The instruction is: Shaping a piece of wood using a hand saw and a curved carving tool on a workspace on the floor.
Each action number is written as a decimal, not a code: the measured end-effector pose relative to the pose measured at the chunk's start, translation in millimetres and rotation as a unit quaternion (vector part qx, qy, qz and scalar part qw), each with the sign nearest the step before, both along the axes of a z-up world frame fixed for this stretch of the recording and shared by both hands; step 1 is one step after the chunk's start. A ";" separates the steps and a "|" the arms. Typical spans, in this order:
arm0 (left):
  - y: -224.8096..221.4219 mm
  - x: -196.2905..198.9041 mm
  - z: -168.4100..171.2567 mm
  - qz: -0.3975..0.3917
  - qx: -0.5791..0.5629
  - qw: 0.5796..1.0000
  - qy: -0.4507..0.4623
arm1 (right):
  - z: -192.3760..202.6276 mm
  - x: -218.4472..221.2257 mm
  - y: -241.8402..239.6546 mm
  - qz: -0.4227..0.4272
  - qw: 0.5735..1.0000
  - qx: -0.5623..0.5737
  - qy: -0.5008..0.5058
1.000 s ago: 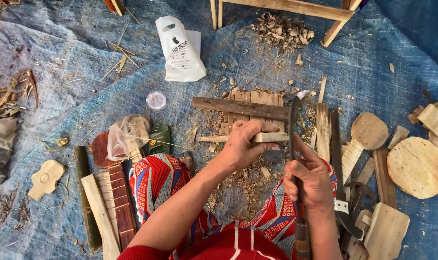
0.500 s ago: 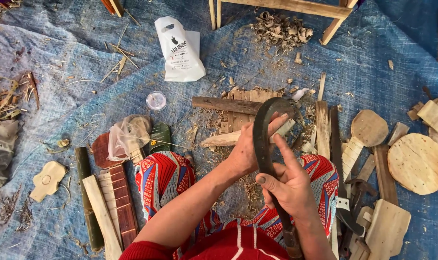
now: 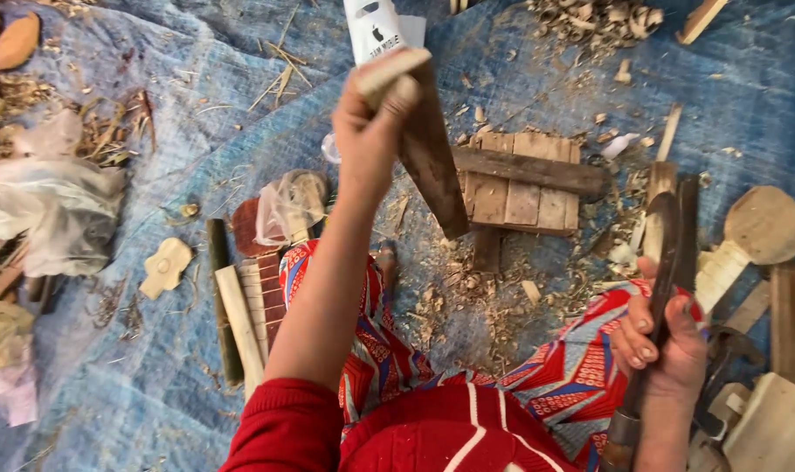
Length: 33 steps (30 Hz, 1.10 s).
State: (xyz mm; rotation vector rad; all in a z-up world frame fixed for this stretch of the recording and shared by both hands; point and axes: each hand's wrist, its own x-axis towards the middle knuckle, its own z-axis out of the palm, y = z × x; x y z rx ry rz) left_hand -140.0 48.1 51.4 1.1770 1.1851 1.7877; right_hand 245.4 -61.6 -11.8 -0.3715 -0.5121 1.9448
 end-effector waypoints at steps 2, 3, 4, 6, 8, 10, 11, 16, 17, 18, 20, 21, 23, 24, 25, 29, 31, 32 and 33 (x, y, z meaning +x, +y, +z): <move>3.3 -15.1 21.1 0.043 0.106 0.993 0.033 | -21.6 -2.4 -7.8 -0.032 0.995 -0.092 0.002; 6.1 -22.9 22.9 0.039 0.105 0.993 0.038 | -31.7 -3.7 -11.7 -0.035 0.995 -0.094 0.007; 10.7 -29.9 24.9 0.054 0.096 0.994 0.000 | -42.0 -4.9 -15.2 -0.027 0.994 -0.108 0.007; 18.4 -44.3 27.7 0.062 0.084 0.994 -0.034 | -60.2 -6.5 -20.5 -0.025 0.992 -0.124 0.011; 25.8 -58.4 27.9 0.028 0.170 0.983 -0.062 | -75.9 -5.4 -23.1 -0.056 0.975 -0.150 -0.154; 21.4 -48.9 55.5 0.025 0.145 0.987 -0.059 | -99.9 -4.3 -27.0 -0.034 0.948 -0.160 -0.272; 18.9 -44.9 69.3 0.028 0.123 0.990 -0.057 | -111.8 -4.2 -28.8 -0.004 0.908 -0.164 -0.386; 25.0 -28.2 91.9 -0.077 0.168 0.978 -0.097 | -113.1 -30.8 -23.6 0.093 0.790 -0.202 -0.572; 25.8 -23.4 95.5 -0.102 0.177 0.974 -0.098 | -112.2 -34.4 -21.0 0.115 0.777 -0.210 -0.582; 29.7 -21.7 92.6 -0.106 0.176 0.973 -0.101 | -115.6 -35.9 -21.3 0.111 0.776 -0.214 -0.583; 37.0 -19.4 86.9 -0.198 0.192 0.949 -0.153 | -122.8 -40.1 -22.1 0.135 0.755 -0.157 -0.622; 41.7 -17.8 83.9 -0.201 0.191 0.948 -0.155 | -130.9 -39.7 -21.8 0.132 0.755 -0.160 -0.622; 48.7 -16.0 76.9 -0.234 0.178 0.942 -0.161 | -147.3 -40.2 -24.4 0.148 0.724 -0.096 -0.667; 51.3 -14.6 75.3 -0.235 0.176 0.942 -0.163 | -147.1 -42.5 -22.9 0.149 0.723 -0.099 -0.667; 53.7 -13.4 73.7 -0.251 0.181 0.937 -0.164 | -146.8 -45.2 -21.5 0.166 0.697 -0.080 -0.693; 52.5 -2.6 78.5 -0.191 0.173 0.958 -0.122 | -155.2 -51.0 -20.0 0.199 0.646 -0.037 -0.736; 52.4 -3.6 81.7 -0.147 0.157 0.969 -0.121 | -156.4 -52.8 -20.0 0.199 0.647 -0.037 -0.735; 52.2 -5.0 84.2 -0.103 0.142 0.977 -0.118 | -157.1 -54.7 -18.8 0.199 0.648 -0.036 -0.734; 46.5 -13.2 79.8 -0.101 0.144 0.977 -0.118 | -155.9 -55.5 -18.0 0.199 0.648 -0.033 -0.734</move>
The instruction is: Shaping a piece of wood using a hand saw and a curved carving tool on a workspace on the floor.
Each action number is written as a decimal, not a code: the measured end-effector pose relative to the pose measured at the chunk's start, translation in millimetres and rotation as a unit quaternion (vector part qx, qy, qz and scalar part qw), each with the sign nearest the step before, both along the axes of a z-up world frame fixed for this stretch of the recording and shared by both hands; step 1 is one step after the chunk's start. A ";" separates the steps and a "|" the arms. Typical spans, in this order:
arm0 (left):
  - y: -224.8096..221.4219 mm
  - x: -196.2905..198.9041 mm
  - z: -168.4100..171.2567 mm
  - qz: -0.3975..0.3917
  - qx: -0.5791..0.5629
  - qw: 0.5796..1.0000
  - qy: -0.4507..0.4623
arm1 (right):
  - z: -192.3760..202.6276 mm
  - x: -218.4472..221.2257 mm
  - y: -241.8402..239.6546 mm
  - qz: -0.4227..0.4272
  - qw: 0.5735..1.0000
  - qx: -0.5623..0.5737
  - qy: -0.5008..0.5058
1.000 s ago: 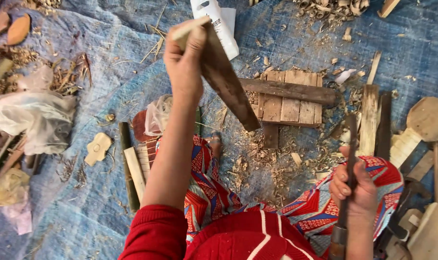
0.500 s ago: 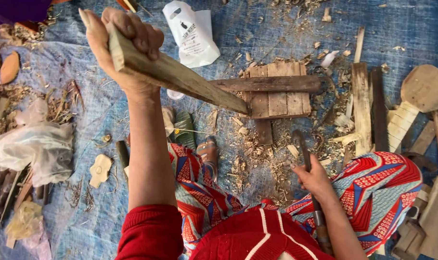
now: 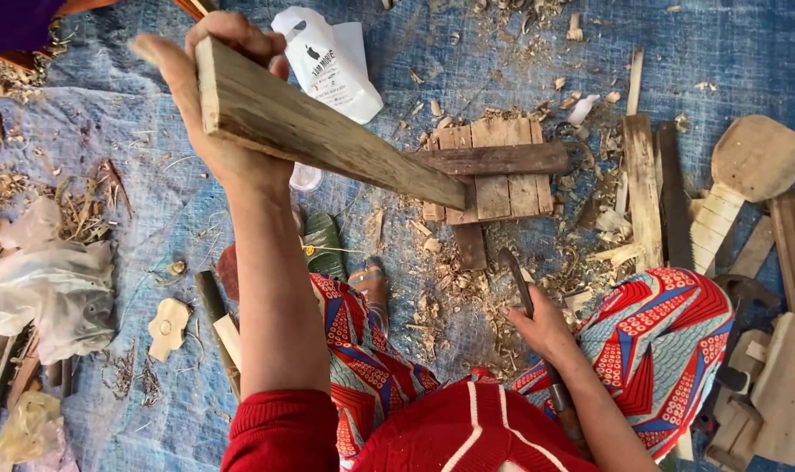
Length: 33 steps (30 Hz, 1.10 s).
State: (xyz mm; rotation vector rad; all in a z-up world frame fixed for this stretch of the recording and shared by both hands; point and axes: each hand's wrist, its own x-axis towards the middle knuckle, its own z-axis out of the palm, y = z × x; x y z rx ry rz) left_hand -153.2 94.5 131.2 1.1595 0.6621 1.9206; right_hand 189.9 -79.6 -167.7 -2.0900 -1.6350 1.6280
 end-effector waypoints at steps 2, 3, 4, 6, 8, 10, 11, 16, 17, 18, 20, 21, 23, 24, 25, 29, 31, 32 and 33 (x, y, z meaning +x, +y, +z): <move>-10.6 -15.8 -8.1 0.001 -0.075 0.997 0.019 | 2.2 -1.7 2.7 -0.009 0.998 -0.057 -0.010; -13.9 -20.9 -12.0 0.004 -0.073 0.997 0.020 | -4.0 0.3 2.4 -0.006 0.998 -0.055 -0.009; -17.3 -26.0 -16.0 0.033 -0.083 0.996 -0.021 | -10.3 2.2 2.0 -0.006 0.999 -0.043 -0.011; -19.0 -28.1 -18.5 0.065 -0.092 0.992 -0.062 | -14.8 3.1 0.6 -0.003 0.999 -0.032 -0.011; -14.0 -21.5 -14.4 0.131 0.078 0.978 -0.140 | -10.6 2.0 1.5 -0.010 0.999 -0.048 -0.017; -10.6 -14.2 -16.5 0.192 0.100 0.971 -0.103 | -5.9 -1.4 3.7 -0.007 0.998 -0.056 -0.027; -8.2 -9.7 -17.5 0.249 0.118 0.959 -0.065 | -3.5 -2.5 4.9 -0.007 0.997 -0.066 -0.037; -6.9 -9.8 -54.7 0.336 0.061 0.929 0.139 | -5.1 -4.4 6.8 0.003 0.996 -0.075 -0.047; -5.8 -8.9 -60.4 0.365 0.028 0.903 0.224 | -2.1 -5.4 6.4 0.000 0.996 -0.078 -0.043; -5.2 -11.6 -67.1 0.365 0.027 0.903 0.223 | -3.1 -5.6 6.2 0.000 0.996 -0.079 -0.044; -3.2 -15.8 -80.9 0.350 -0.025 0.891 0.287 | -5.1 -5.2 5.5 -0.003 0.997 -0.072 -0.040; -1.7 -20.6 -84.0 0.349 -0.027 0.892 0.286 | -8.7 -4.7 4.4 -0.003 0.996 -0.075 -0.042; 1.8 -29.6 -91.0 0.304 -0.052 0.941 0.141 | -15.9 -2.3 3.1 0.015 0.997 -0.061 -0.047; 0.0 -31.3 -90.2 0.304 -0.055 0.941 0.138 | -18.4 0.0 1.7 0.015 0.997 -0.063 -0.050; -3.6 -34.5 -89.4 0.265 -0.010 0.960 0.092 | -21.1 1.7 0.3 0.016 0.997 -0.054 -0.046; -20.4 -30.3 -42.7 0.200 0.095 0.974 0.051 | -15.0 1.5 0.8 -0.004 0.997 -0.076 -0.035; -26.5 -35.7 -24.9 0.201 0.104 0.972 0.064 | -11.6 -1.0 2.0 0.003 0.996 -0.078 -0.043; -29.5 -37.9 -16.3 0.201 0.113 0.970 0.076 | -9.9 -1.5 1.9 0.008 0.996 -0.080 -0.049; -31.0 -40.3 -17.1 0.201 0.113 0.970 0.076 | -15.9 -0.7 1.0 0.008 0.995 -0.080 -0.050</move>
